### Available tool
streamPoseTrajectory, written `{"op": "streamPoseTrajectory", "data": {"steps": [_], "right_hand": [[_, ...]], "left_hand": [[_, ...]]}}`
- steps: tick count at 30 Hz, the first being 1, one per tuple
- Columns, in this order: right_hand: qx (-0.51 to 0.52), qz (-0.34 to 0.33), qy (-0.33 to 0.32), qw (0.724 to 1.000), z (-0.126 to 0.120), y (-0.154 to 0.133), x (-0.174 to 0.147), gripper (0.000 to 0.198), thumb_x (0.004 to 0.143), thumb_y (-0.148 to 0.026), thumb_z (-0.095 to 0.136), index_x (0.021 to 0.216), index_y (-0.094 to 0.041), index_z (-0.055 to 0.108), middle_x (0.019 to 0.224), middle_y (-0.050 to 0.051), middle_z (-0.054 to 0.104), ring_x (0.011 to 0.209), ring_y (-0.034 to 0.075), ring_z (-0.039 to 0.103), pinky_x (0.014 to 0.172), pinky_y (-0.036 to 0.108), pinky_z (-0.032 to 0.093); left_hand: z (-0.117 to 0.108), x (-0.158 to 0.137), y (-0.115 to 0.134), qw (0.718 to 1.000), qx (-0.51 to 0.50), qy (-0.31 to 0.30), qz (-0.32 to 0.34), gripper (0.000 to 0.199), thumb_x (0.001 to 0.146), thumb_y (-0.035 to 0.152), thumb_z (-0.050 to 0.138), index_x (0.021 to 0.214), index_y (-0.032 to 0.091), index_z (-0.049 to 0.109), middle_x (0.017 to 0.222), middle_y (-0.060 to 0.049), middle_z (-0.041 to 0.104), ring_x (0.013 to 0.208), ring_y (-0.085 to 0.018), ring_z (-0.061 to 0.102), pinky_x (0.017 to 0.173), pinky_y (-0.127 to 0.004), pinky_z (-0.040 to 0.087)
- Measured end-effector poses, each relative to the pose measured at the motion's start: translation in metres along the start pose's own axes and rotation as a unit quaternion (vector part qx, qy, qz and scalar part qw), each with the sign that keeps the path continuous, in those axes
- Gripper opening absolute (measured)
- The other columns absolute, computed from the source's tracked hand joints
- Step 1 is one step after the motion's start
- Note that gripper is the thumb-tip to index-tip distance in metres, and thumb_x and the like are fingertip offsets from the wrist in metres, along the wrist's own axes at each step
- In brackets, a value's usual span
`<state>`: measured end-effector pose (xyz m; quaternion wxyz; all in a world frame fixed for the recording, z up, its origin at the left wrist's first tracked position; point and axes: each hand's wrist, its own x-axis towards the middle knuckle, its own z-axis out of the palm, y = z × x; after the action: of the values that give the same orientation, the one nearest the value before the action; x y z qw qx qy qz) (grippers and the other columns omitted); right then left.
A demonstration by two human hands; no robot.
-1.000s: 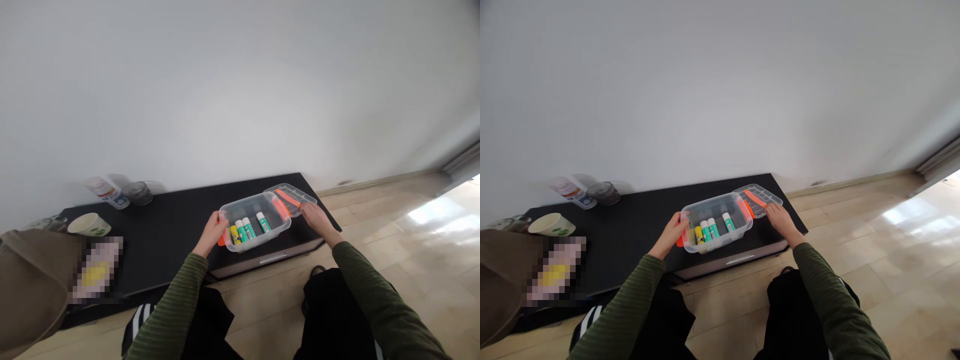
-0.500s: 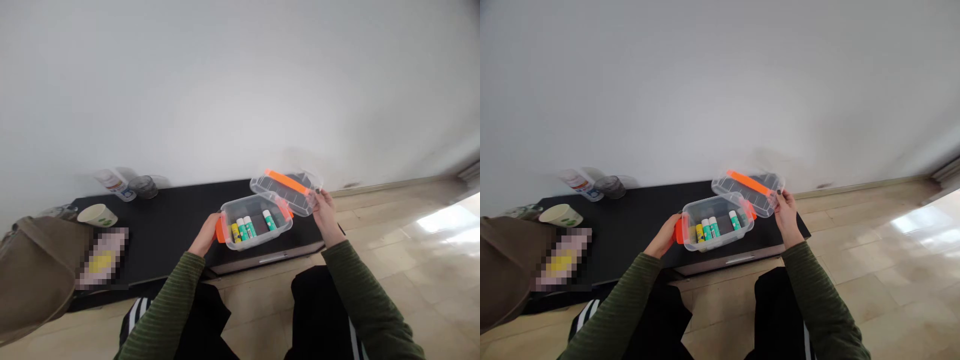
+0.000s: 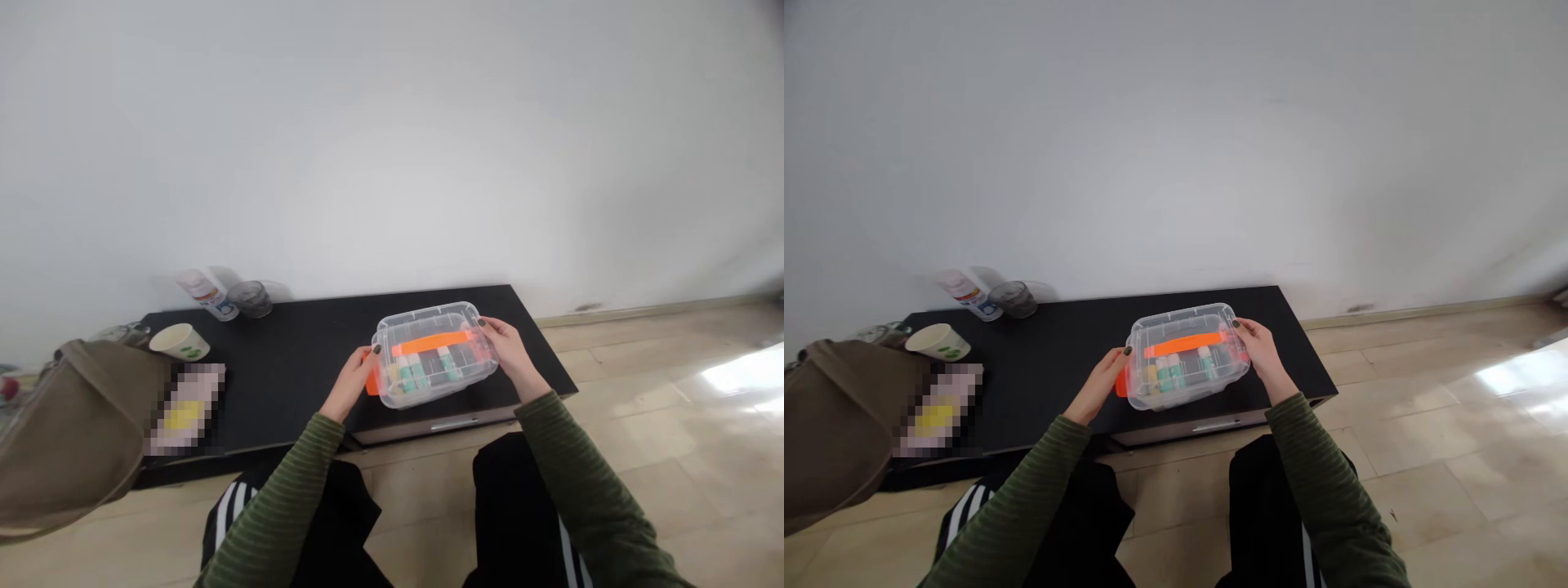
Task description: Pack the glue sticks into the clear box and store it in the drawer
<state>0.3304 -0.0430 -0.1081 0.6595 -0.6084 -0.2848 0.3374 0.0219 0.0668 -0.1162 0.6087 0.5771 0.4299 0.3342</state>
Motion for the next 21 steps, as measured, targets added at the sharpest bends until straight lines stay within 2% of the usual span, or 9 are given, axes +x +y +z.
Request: {"op": "streamPoseTrajectory", "data": {"steps": [3,8,16,21], "right_hand": [[-0.102,-0.031,0.007,0.994,0.001,0.001,-0.002,0.042,0.074,-0.050,0.073,0.103,-0.021,0.076,0.100,0.007,0.076,0.089,0.023,0.069,0.078,0.035,0.056],[-0.211,-0.030,0.010,0.977,-0.001,0.007,-0.002,0.033,0.079,-0.046,0.068,0.102,-0.024,0.077,0.110,0.007,0.073,0.101,0.024,0.068,0.089,0.039,0.054],[-0.229,-0.032,-0.007,0.973,-0.005,0.012,0.000,0.032,0.082,-0.044,0.065,0.104,-0.024,0.076,0.110,0.006,0.073,0.101,0.024,0.067,0.089,0.039,0.053],[-0.225,-0.013,-0.046,0.973,-0.009,0.008,-0.001,0.031,0.083,-0.037,0.063,0.107,-0.024,0.076,0.108,0.006,0.075,0.096,0.024,0.069,0.088,0.039,0.054]], "left_hand": [[0.000,-0.004,0.005,0.999,0.036,-0.020,0.022,0.050,0.079,0.058,0.066,0.108,0.017,0.066,0.096,-0.005,0.068,0.087,-0.020,0.061,0.075,-0.028,0.047],[-0.001,-0.006,0.008,0.999,0.025,-0.034,0.021,0.049,0.078,0.053,0.068,0.111,0.017,0.064,0.102,-0.006,0.067,0.091,-0.020,0.062,0.077,-0.029,0.049],[0.000,-0.011,0.011,0.992,-0.071,-0.074,-0.068,0.061,0.072,0.051,0.078,0.117,0.015,0.058,0.109,-0.010,0.066,0.085,-0.018,0.065,0.071,-0.030,0.053],[-0.001,-0.016,0.018,0.982,-0.095,-0.106,-0.126,0.059,0.069,0.044,0.083,0.114,0.017,0.057,0.108,-0.010,0.067,0.083,-0.018,0.067,0.069,-0.030,0.054]]}}
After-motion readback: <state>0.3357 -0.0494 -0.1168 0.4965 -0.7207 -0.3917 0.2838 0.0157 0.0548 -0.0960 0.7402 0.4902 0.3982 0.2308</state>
